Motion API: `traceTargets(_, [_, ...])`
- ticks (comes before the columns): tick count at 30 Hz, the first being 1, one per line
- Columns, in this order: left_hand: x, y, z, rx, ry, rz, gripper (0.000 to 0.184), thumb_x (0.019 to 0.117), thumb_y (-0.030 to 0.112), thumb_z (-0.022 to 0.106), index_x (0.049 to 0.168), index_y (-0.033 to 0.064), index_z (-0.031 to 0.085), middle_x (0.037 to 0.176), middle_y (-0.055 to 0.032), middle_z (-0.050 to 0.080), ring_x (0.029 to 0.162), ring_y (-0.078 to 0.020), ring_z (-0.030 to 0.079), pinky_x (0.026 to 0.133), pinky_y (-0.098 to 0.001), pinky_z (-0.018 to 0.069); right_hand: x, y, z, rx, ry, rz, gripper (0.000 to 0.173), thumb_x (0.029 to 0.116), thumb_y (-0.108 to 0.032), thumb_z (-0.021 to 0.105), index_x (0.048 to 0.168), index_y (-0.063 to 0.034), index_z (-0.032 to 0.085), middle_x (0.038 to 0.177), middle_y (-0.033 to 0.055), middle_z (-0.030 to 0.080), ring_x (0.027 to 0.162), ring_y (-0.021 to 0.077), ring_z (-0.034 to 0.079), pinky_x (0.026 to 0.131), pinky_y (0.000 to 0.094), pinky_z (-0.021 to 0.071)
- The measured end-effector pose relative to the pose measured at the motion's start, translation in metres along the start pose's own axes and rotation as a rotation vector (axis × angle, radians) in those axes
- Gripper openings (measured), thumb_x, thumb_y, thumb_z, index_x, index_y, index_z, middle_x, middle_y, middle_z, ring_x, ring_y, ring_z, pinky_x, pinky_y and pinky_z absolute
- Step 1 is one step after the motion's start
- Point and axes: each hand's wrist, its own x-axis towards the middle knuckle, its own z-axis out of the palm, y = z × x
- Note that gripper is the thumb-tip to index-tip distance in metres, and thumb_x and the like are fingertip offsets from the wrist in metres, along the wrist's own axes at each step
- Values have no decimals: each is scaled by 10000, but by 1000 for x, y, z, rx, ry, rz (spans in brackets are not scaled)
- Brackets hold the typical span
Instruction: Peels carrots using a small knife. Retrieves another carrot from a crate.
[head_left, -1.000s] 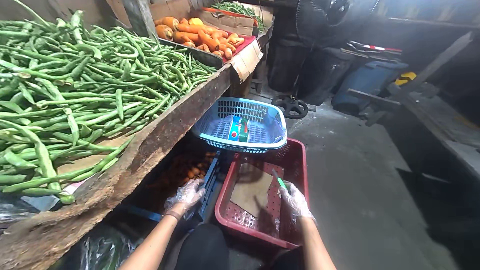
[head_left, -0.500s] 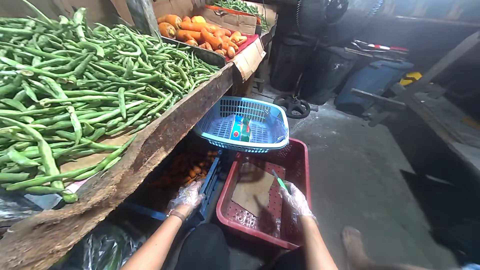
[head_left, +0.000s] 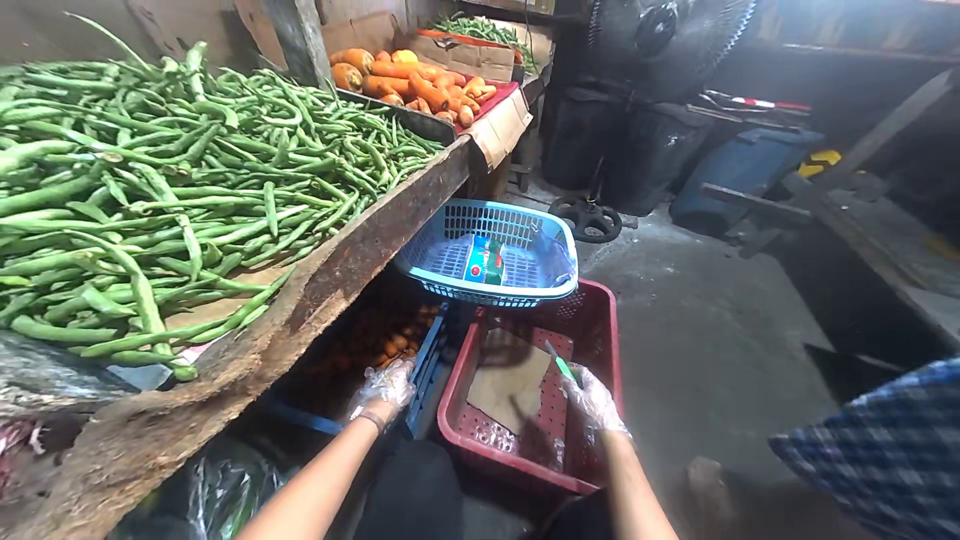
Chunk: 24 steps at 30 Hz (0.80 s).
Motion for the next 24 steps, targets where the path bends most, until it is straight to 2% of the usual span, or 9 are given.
traceTargets(3, [-2,2,-2,-2,-5,-11,552,995,248,609,1530,234,477,1541,-86,498,1424,-358,450,1102,-668,363,-1,1,1,5,-7,-1,377,1057,-225,560,1367,-15,593,1205,219,689,1118,328,671,1018,506,497])
traceTargets(7, [1,0,-1,-46,7,31,550,986,227,620,1519,198,490,1523,-103,512,1421,-342,455,1147,-634,324,-3,2,-2,1,-7,-13,383,1057,-237,555,1370,-19,590,1190,211,692,1095,316,675,1001,503,506])
traceTargets(9, [2,-7,1,-105,5,43,561,979,224,636,1520,202,491,1525,-104,509,1421,-333,456,1147,-621,336,-3,5,0,-5,-1,-29,385,1058,-243,554,1371,-23,592,1196,212,690,1099,321,671,999,516,501])
traceTargets(13, [5,-22,0,-278,-14,139,569,978,179,660,1515,115,486,1471,-163,548,1377,-316,506,1169,-507,361,-2,6,2,-5,10,-32,381,1055,-240,563,1372,-30,594,1213,222,684,1125,342,662,1005,542,491])
traceTargets(15, [9,-30,-11,-377,-31,171,483,1015,189,615,1469,53,521,1405,-201,594,1318,-328,561,1139,-507,403,-3,2,0,-23,18,-38,388,1050,-250,573,1374,-38,597,1206,218,687,1118,342,664,1001,549,491])
traceTargets(18, [17,-49,-32,-625,118,69,446,1065,181,532,1461,-18,485,1451,-253,531,1344,-362,523,1146,-501,391,-7,-2,-4,-69,8,-84,403,1058,-243,551,1397,-28,582,1261,233,667,1177,356,643,1039,557,472])
traceTargets(21, [24,-80,-43,-708,416,-81,473,1074,215,529,1482,-12,451,1424,-265,552,1299,-399,555,1094,-547,437,-7,-3,-4,-100,25,-151,405,1054,-241,538,1383,-10,586,1276,246,654,1186,362,636,1041,570,468])
traceTargets(24, [5,-81,-66,-568,445,-296,474,1124,256,388,1507,-20,431,1524,-273,458,1438,-410,421,1184,-569,317,-10,-8,-3,-84,53,-154,414,1051,-243,529,1378,5,582,1257,259,652,1161,361,635,1013,565,469])
